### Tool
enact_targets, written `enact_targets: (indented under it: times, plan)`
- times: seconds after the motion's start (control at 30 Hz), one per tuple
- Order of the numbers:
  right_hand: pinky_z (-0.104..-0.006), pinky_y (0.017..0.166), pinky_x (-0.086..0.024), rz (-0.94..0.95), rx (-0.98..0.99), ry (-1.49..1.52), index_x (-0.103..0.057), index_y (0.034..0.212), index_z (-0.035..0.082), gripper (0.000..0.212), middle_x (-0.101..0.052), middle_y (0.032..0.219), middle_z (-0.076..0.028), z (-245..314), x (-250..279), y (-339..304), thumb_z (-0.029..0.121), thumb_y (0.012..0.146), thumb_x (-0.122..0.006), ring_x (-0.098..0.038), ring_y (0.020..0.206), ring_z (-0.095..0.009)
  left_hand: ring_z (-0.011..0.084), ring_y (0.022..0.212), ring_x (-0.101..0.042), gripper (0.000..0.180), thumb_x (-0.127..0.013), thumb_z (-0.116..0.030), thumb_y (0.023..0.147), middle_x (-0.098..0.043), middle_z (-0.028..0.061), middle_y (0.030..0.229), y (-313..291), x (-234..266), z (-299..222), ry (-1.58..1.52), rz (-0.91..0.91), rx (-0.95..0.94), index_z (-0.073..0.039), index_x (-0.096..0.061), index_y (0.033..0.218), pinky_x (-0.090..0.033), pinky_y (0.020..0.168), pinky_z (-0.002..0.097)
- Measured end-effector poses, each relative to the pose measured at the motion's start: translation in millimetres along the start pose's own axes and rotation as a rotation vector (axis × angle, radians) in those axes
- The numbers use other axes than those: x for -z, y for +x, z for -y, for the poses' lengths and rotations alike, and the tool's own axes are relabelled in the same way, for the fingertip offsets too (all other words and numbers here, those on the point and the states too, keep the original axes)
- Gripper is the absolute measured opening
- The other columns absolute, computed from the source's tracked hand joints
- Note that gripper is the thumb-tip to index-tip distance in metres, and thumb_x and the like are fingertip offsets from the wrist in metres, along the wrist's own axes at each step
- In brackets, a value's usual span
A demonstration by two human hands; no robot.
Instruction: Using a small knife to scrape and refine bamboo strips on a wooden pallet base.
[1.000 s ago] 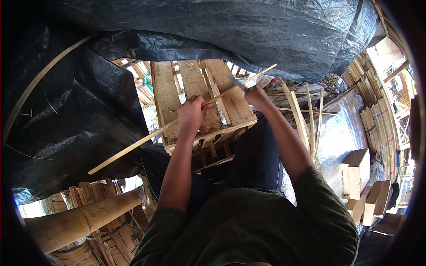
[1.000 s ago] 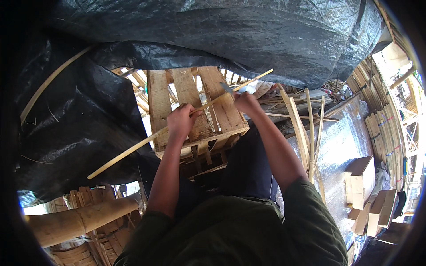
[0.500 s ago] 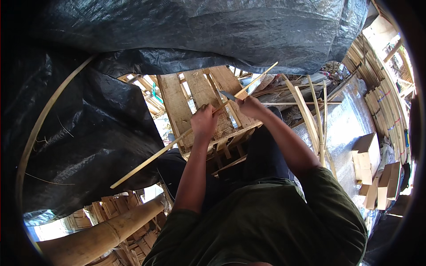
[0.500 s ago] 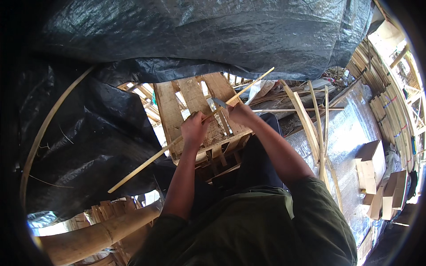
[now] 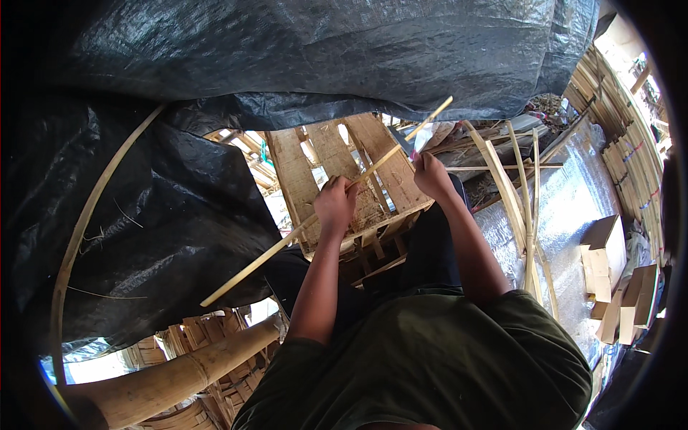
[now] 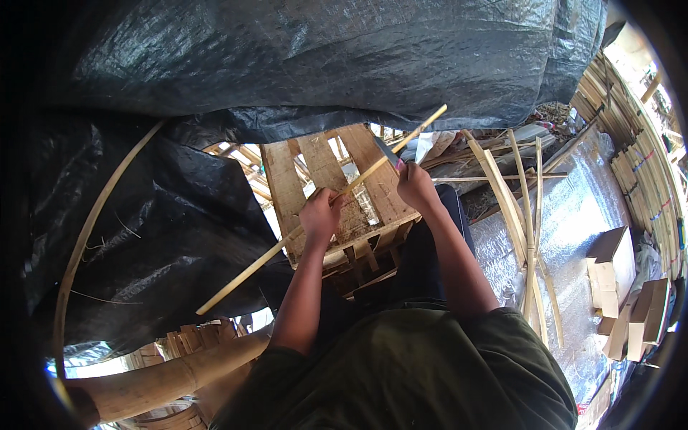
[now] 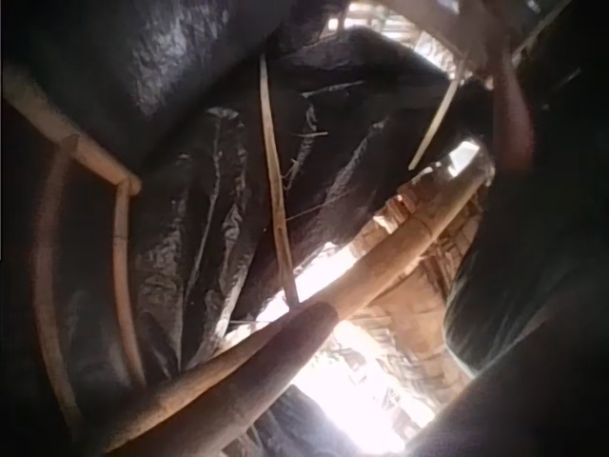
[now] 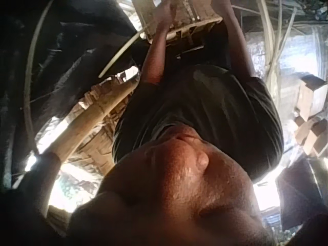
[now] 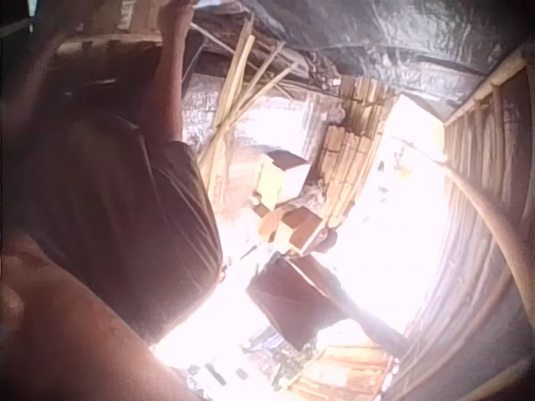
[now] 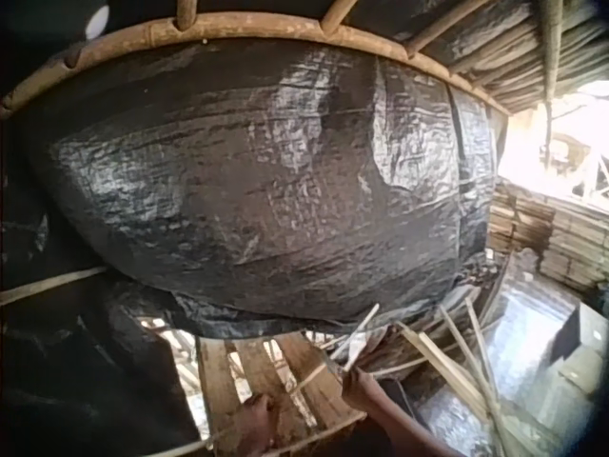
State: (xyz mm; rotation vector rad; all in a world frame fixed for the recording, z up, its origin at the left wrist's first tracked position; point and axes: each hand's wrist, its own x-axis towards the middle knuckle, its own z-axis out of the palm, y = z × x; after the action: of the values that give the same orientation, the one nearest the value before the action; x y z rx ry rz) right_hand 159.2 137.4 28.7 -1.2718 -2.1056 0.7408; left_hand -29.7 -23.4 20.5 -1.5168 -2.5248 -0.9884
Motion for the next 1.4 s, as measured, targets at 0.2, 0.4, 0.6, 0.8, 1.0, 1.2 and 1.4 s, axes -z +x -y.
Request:
enact_targets:
  times: [0.2, 0.4, 0.6, 0.8, 1.0, 1.2, 1.4]
  plan:
    - [-0.0451, 0.071, -0.052, 0.179, 0.328, 0.061, -0.068, 0.094, 0.0, 0.011, -0.066, 0.078, -0.022, 8, 37, -42, 0.008, 0.092, -0.061, -0.065, 0.079, -0.041, 0.026, 0.07, -0.065, 0.021, -0.075, -0.03, 0.086, -0.065, 0.003, 0.078, 2, -3, 5, 0.017, -0.195, -0.077, -0.013, -0.064, 0.078, -0.051, 0.06, 0.0378]
    - [-0.0471, 0.064, -0.051, 0.234, 0.316, -0.016, -0.07, 0.088, 0.001, 0.02, -0.066, 0.076, -0.02, -49, 35, -9, 0.02, 0.093, -0.064, -0.065, 0.071, -0.041, 0.0255, 0.07, -0.064, 0.023, -0.077, -0.031, 0.084, -0.064, 0.0023, 0.077, 1, -4, 5, 0.04, -0.22, -0.062, -0.013, -0.064, 0.077, -0.049, 0.059, 0.0376]
    - [-0.0404, 0.063, -0.052, 0.041, 0.111, 0.077, -0.075, 0.09, 0.005, 0.019, -0.07, 0.076, -0.017, -86, 64, 51, 0.022, 0.093, -0.068, -0.069, 0.067, -0.03, 0.0253, 0.069, -0.063, 0.024, -0.078, -0.03, 0.083, -0.061, 0.0023, 0.075, 3, -6, 4, 0.067, -0.249, -0.074, -0.013, -0.063, 0.076, -0.048, 0.057, 0.038]
    - [-0.0361, 0.066, -0.052, 0.681, 0.162, 0.268, -0.077, 0.097, 0.008, 0.023, -0.071, 0.073, -0.008, -62, 69, 21, 0.029, 0.092, -0.071, -0.067, 0.069, -0.017, 0.0249, 0.067, -0.061, 0.023, -0.079, -0.028, 0.082, -0.059, 0.0023, 0.073, 4, -6, 2, 0.092, -0.253, -0.053, -0.012, -0.062, 0.076, -0.046, 0.056, 0.0382]
    - [-0.0386, 0.062, -0.053, 0.076, -0.039, -0.122, -0.076, 0.089, 0.006, 0.027, -0.069, 0.073, -0.016, -70, 34, 48, 0.032, 0.089, -0.072, -0.068, 0.066, -0.029, 0.0245, 0.067, -0.06, 0.023, -0.08, -0.024, 0.082, -0.059, 0.0025, 0.072, 6, -7, -2, 0.039, -0.309, -0.1, -0.011, -0.062, 0.077, -0.046, 0.057, 0.0376]
    - [-0.0405, 0.06, -0.051, 0.361, 0.411, 0.214, -0.078, 0.087, 0.01, 0.027, -0.069, 0.072, -0.012, -18, 17, 42, 0.037, 0.085, -0.075, -0.068, 0.067, -0.032, 0.0242, 0.067, -0.061, 0.021, -0.081, -0.024, 0.081, -0.061, 0.0024, 0.072, 4, -3, -3, 0.094, -0.334, -0.115, -0.011, -0.064, 0.079, -0.046, 0.057, 0.0367]
    - [-0.0419, 0.06, -0.053, -0.022, 0.083, -0.178, -0.073, 0.073, 0.009, 0.035, -0.068, 0.069, -0.015, -26, -3, 72, 0.039, 0.088, -0.068, -0.068, 0.067, -0.035, 0.025, 0.068, -0.061, 0.021, -0.081, -0.024, 0.08, -0.062, 0.0029, 0.074, 4, -6, -3, 0.051, -0.36, -0.108, -0.011, -0.065, 0.08, -0.046, 0.058, 0.0372]
